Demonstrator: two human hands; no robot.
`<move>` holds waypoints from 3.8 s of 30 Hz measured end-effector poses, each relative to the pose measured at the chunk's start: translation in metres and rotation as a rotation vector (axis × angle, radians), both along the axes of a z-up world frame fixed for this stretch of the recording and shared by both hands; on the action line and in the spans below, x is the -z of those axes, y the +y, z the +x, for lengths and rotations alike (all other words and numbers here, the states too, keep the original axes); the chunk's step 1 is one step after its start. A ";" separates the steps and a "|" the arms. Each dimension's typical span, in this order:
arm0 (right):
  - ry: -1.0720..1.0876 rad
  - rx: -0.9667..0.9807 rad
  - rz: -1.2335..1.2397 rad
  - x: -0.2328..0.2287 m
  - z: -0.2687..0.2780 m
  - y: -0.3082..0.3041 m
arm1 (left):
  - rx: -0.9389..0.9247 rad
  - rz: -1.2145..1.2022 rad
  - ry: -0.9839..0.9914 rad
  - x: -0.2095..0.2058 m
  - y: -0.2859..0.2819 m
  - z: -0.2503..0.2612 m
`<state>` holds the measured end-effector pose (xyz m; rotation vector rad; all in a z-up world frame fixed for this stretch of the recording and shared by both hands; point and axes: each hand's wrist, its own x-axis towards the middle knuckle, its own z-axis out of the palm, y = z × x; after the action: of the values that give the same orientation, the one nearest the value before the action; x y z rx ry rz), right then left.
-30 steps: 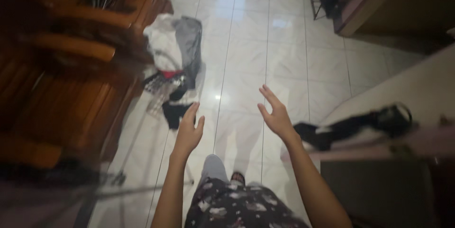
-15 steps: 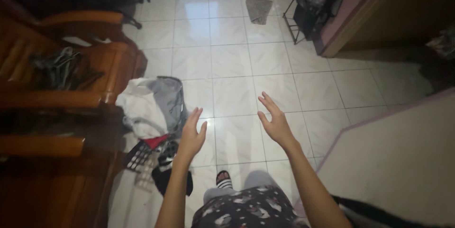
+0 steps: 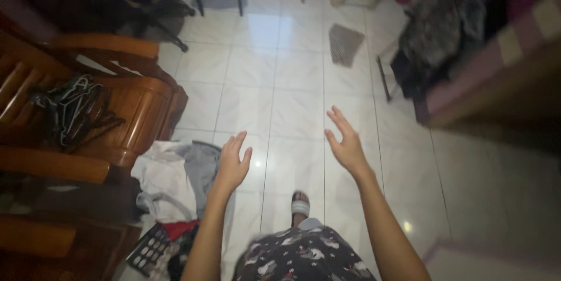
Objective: The person takes clothes from a laundry basket, places them on hangers, and hangs them on a metal clothing rack. They handle a gray shirt, a white shirt, and a red shirt, placing each on the rack in sequence.
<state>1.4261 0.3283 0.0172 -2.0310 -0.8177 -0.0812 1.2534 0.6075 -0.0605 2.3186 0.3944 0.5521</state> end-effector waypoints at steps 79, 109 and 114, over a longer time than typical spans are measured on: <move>-0.109 -1.459 -0.417 0.437 -0.069 1.331 | -1.424 -0.390 0.048 0.293 0.940 -0.079; -0.074 -1.477 -0.322 0.268 -0.052 1.311 | -1.427 -0.448 0.069 0.128 0.882 -0.050; -0.061 -1.448 -0.268 0.208 -0.038 1.296 | -1.418 -0.476 0.094 0.088 0.877 -0.047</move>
<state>1.3879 1.6248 -0.1907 -1.2146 -2.1962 0.8039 1.2068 1.4849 -0.1484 1.2969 1.9843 0.8292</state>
